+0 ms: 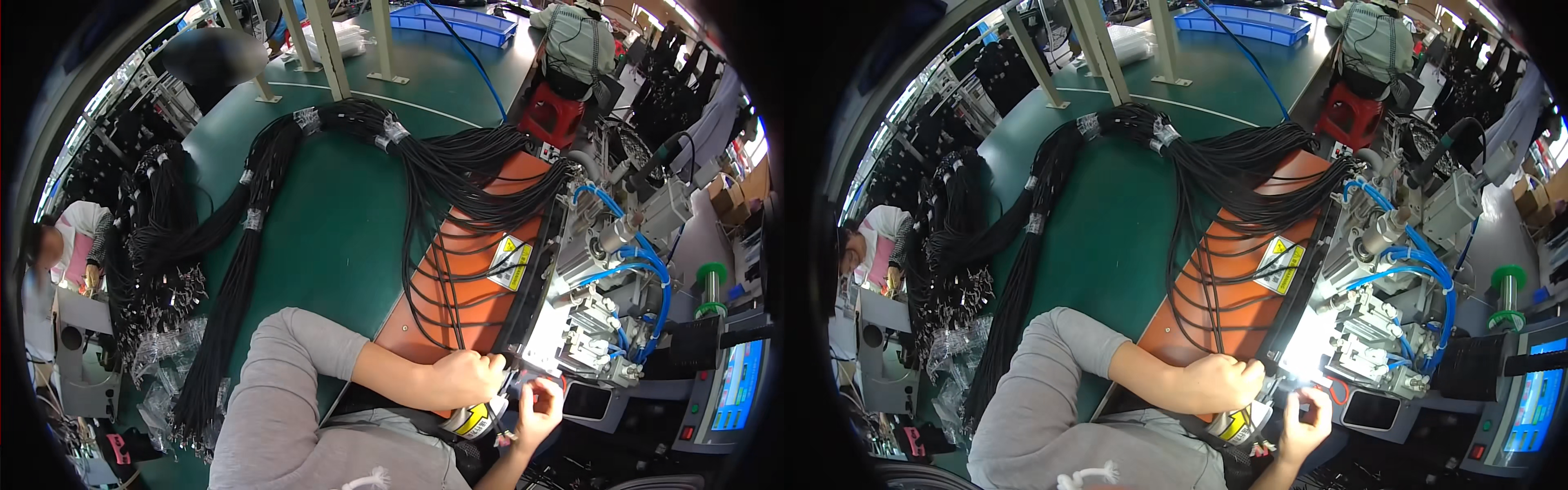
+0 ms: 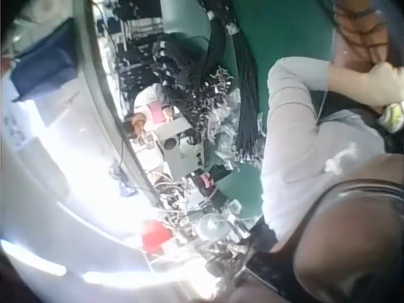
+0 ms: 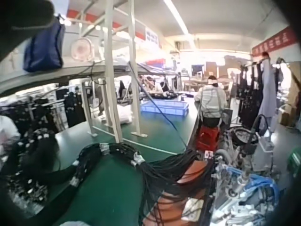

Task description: The person is crimping electrical wires using a machine in a factory setting. They repeatedly pick up a black cable, insert the stripped end into a crimping tool, and operate the machine to secure a connector. The person handles multiple wires one by one, placing the finished cables into a pile on the table.

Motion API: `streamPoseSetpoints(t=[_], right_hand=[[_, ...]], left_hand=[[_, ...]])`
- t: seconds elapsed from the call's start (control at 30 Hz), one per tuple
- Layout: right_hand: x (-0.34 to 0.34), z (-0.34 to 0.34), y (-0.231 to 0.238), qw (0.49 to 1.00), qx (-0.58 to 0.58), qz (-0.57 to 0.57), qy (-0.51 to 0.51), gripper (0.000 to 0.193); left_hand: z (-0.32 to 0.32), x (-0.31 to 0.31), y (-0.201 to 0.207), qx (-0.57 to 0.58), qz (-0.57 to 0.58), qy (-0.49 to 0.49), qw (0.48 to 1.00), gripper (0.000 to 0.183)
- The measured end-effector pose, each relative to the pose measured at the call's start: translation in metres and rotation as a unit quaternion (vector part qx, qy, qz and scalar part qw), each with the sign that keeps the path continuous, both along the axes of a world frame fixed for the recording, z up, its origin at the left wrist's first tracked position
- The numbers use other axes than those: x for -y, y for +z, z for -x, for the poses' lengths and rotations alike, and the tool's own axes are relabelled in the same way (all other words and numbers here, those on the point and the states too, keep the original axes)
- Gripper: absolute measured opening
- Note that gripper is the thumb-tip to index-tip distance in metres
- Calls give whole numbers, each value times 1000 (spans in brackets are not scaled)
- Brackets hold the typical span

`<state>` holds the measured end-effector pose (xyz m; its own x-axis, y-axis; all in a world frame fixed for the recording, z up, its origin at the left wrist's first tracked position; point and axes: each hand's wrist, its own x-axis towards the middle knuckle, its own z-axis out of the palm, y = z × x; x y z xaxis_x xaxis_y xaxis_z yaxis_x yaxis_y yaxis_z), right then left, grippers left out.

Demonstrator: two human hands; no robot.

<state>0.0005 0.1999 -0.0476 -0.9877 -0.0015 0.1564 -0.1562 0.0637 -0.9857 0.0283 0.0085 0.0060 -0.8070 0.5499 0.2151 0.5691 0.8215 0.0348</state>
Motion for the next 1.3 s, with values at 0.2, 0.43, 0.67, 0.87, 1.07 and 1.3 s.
streamPoseSetpoints(t=[0.2,0.43,0.67,0.87,1.07,1.3], right_hand=[[-10,-9,22,976,-155,122,97,18],[12,-13,44,991,-122,64,7,28],[14,-11,42,995,-78,60,27,12],[17,-6,50,984,-163,-70,-25,16],[17,-3,54,956,-197,-216,-14,15],[-1,-5,49,993,53,-15,104,9]], left_hand=[[6,5,-1,-40,-105,-29,993,34],[17,6,2,17,-296,-142,944,23],[19,-8,12,9,-336,-66,940,12],[13,-2,17,59,-295,-57,952,15],[11,4,12,-2,-217,-64,974,19],[20,2,0,-43,-214,-53,974,12]])
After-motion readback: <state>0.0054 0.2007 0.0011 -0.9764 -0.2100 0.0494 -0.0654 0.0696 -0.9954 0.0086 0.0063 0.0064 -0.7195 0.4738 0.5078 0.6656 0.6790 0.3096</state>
